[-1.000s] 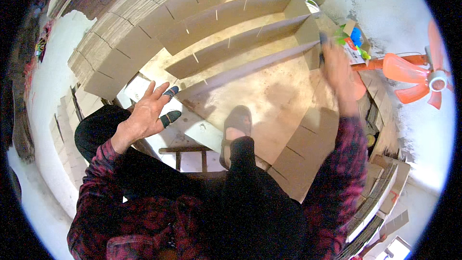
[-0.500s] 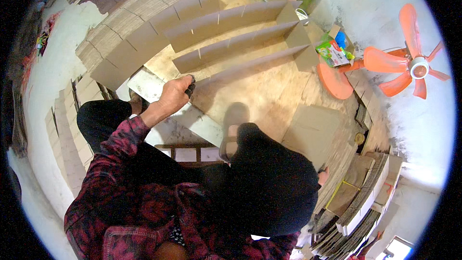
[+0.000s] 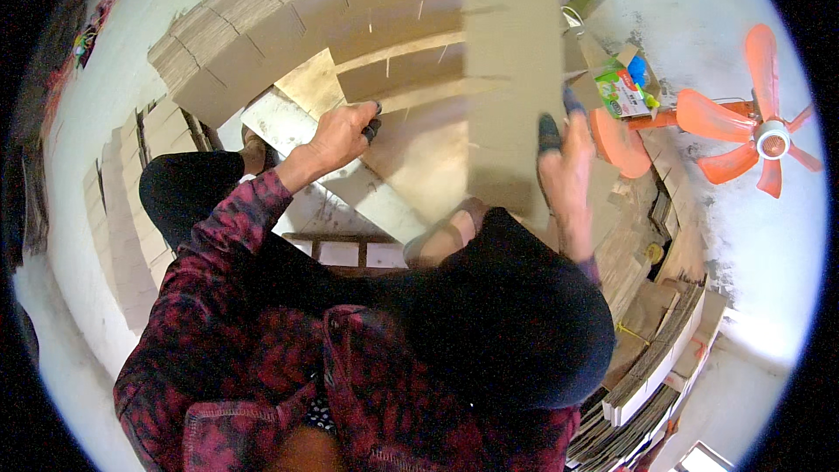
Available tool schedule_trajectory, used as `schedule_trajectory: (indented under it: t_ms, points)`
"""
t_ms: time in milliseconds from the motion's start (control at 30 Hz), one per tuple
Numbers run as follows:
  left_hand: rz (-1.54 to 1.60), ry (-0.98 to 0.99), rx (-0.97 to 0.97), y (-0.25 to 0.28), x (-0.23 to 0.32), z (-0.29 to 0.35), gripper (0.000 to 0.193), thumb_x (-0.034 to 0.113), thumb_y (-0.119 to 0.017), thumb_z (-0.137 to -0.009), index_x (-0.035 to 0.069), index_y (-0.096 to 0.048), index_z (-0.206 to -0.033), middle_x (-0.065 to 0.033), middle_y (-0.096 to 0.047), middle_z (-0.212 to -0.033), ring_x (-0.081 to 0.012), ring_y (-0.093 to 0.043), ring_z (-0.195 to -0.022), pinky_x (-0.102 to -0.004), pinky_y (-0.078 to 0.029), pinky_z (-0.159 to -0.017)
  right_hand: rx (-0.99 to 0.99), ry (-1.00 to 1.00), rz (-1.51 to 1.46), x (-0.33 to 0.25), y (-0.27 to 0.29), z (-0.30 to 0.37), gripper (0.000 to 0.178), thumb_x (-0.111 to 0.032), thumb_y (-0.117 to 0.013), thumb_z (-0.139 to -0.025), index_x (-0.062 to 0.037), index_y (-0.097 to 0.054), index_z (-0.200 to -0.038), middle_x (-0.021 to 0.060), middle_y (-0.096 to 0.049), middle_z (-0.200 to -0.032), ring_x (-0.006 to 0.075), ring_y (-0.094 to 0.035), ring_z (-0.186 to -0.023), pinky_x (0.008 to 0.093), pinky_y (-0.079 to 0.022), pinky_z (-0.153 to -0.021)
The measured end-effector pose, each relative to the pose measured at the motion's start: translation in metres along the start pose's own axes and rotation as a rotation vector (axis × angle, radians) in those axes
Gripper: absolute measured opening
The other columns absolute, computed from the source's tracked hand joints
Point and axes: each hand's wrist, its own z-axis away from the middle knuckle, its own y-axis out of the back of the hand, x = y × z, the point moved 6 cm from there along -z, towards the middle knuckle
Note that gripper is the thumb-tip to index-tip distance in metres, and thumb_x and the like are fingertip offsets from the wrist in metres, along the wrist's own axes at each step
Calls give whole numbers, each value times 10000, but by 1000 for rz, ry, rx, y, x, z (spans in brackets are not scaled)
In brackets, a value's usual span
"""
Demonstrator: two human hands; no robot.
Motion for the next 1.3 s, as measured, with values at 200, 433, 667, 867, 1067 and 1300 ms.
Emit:
schedule_trajectory:
  t_ms: [200,433,667,867,1067,1300]
  points:
    - [18,-26,36,-6,7,-9,101,44,-567,-765,35,-504,-845,-208,-600,-712,-418,-604,-697,-498,-460,-595,-184,108,-323,-15,-69,-69,439,-10,-537,-874,-2,-454,-1306,233,-578,-1207,351,-568,-1110,384,-435,-939]
    - [47,-56,72,-7,10,-17,94,11,-562,-744,39,-511,-817,-212,-595,-680,-416,-606,-660,-490,-465,-561,-246,185,-281,-32,-96,-91,458,-18,-532,-898,2,-431,-1344,185,-588,-1208,211,-579,-1060,306,-429,-936]
    - [19,-22,69,-10,4,-20,119,6,-571,-713,41,-520,-814,-208,-597,-684,-415,-608,-662,-491,-470,-562,-250,166,-298,-58,-98,-88,489,41,-529,-785,2,-459,-1267,324,-570,-1025,489,-525,-986,469,-450,-822]
    - [60,-25,83,-6,10,-19,112,23,-584,-705,54,-542,-804,-191,-610,-702,-397,-618,-692,-476,-480,-590,-278,26,-210,-58,-115,-63,564,-3,-559,-862,-29,-369,-1392,300,-582,-1105,456,-565,-1026,413,-464,-847]
    - [76,-28,49,-7,16,-14,142,34,-598,-688,48,-543,-818,-192,-612,-702,-400,-618,-685,-475,-483,-589,-368,-4,-155,-55,-117,-53,635,14,-547,-861,-39,-284,-1437,296,-542,-1206,439,-533,-1115,396,-450,-896]
    - [-104,-260,308,22,42,-13,255,28,-605,-673,57,-577,-924,-177,-638,-829,-371,-629,-808,-455,-505,-682,-409,-18,-198,-50,-114,-49,639,25,-541,-860,-56,-287,-1441,289,-547,-1208,426,-534,-1128,387,-447,-908]
